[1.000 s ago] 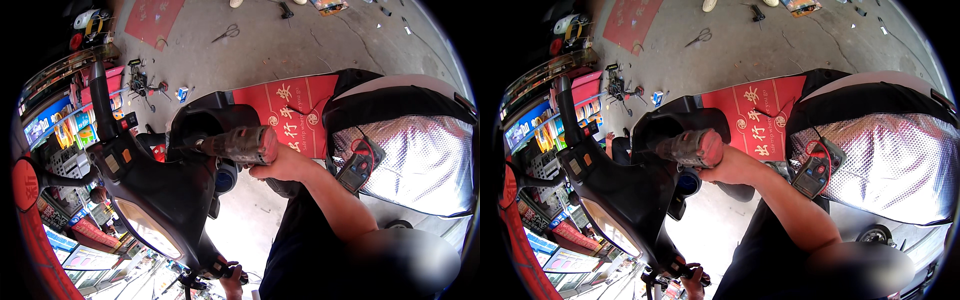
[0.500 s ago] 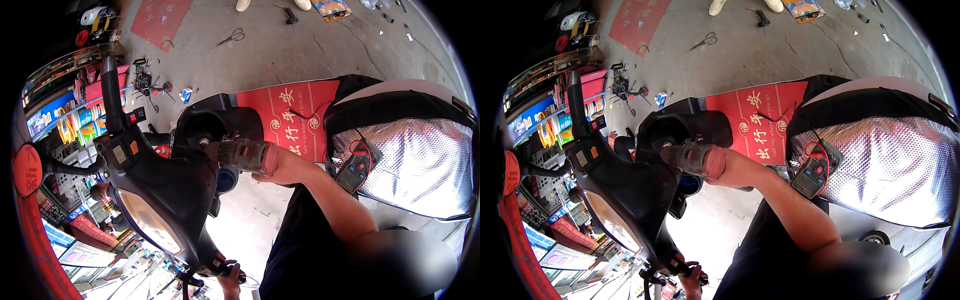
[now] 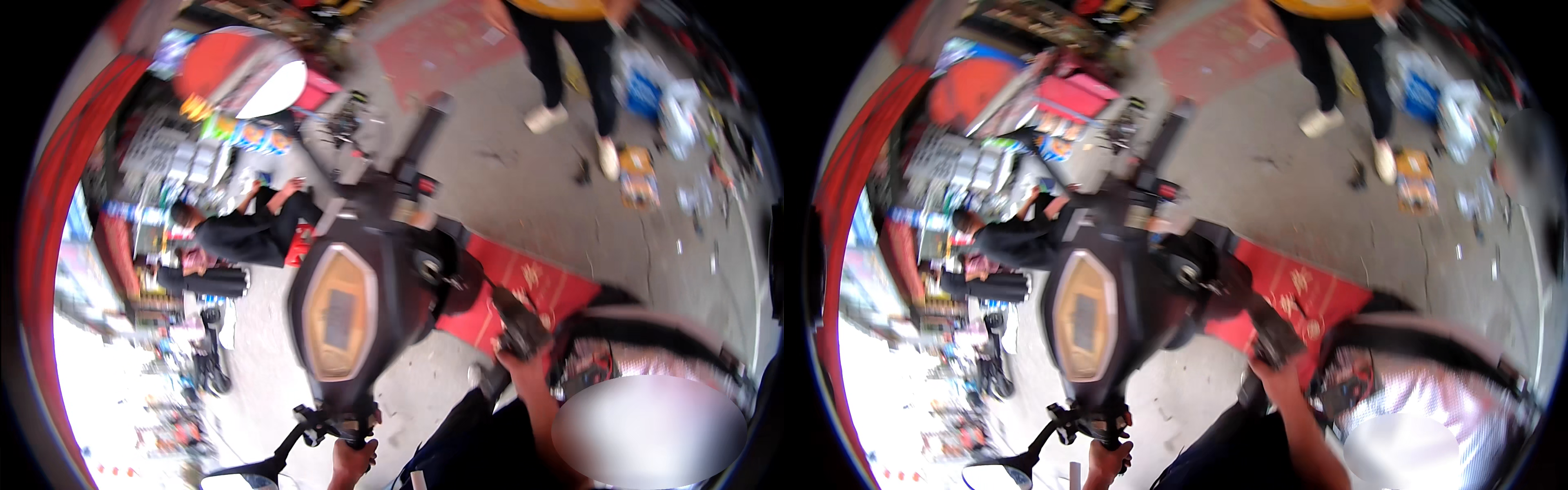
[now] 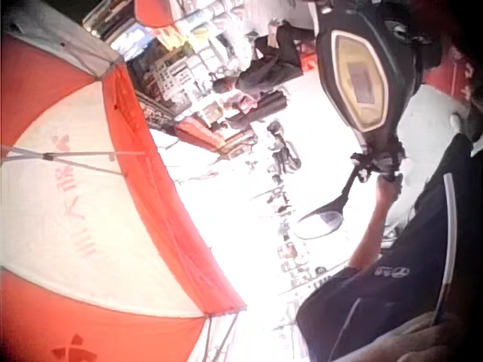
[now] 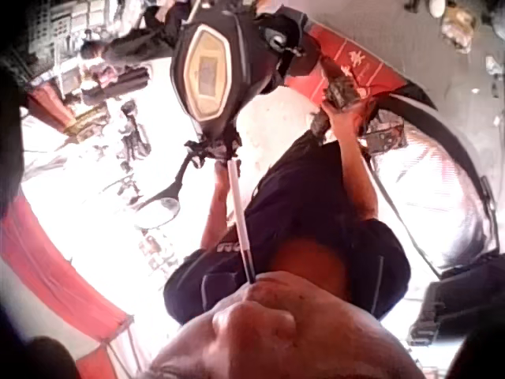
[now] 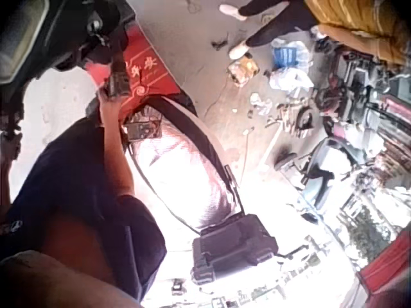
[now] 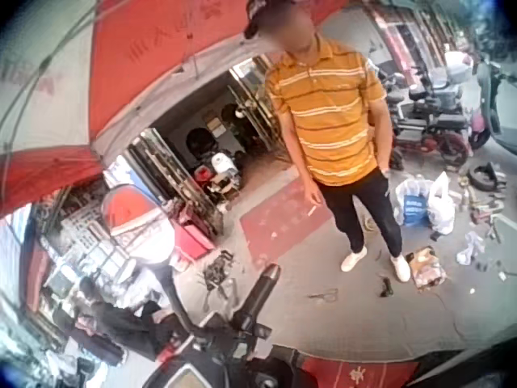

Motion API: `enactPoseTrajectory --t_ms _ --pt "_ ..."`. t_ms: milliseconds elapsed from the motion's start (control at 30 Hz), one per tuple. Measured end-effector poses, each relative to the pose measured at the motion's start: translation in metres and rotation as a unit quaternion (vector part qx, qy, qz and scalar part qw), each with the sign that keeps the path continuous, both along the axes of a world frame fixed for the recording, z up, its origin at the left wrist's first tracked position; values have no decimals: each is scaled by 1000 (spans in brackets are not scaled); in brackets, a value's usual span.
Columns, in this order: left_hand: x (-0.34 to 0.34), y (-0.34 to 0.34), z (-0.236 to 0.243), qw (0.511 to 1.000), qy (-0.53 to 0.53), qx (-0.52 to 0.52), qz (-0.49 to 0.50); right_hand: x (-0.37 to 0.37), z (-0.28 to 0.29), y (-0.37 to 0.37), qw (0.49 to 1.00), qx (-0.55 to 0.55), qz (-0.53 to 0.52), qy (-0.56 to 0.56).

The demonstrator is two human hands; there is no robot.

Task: The person uses a power drill to remove screws from the front panel of a white scooter. They then remove the front fairing, pick up a small black component from the floor, and install it onto the handlebar area. Finally, they attach a rearview mirror to the handlebar and tighten it with a wrench.

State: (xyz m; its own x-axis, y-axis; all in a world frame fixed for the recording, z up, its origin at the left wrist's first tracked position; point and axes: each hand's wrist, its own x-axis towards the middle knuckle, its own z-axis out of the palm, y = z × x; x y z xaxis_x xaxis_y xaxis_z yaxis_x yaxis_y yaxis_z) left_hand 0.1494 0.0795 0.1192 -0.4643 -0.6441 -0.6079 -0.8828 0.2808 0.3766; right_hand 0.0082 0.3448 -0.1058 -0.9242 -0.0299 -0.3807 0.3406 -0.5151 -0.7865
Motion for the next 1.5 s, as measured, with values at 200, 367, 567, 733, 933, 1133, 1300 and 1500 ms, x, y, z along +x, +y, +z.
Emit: enactPoseTrajectory --t_ms 200,367,567,733,933,1133,1300,1500 --pt "29 -15 0 969 52 -206 -123 37 -7 -24 958 229 161 -65" --pt "-24 -58 30 894 113 -338 -270 -4 10 -9 671 537 508 62" --pt "-66 -58 39 730 401 -477 -281 -24 92 -43 595 511 582 214" --pt "-18 -41 -38 819 416 -47 -393 -9 142 -77 626 373 628 273" --pt "-29 -71 -55 856 247 89 -444 22 157 -100 673 381 558 301" --pt "2 -116 -142 912 96 -71 -393 -32 202 4 652 622 340 267" --pt "89 -158 -254 974 -61 -73 -205 -108 233 82 527 795 220 206" --pt "103 -109 -280 979 -116 -90 -141 -163 214 131 416 813 239 329"
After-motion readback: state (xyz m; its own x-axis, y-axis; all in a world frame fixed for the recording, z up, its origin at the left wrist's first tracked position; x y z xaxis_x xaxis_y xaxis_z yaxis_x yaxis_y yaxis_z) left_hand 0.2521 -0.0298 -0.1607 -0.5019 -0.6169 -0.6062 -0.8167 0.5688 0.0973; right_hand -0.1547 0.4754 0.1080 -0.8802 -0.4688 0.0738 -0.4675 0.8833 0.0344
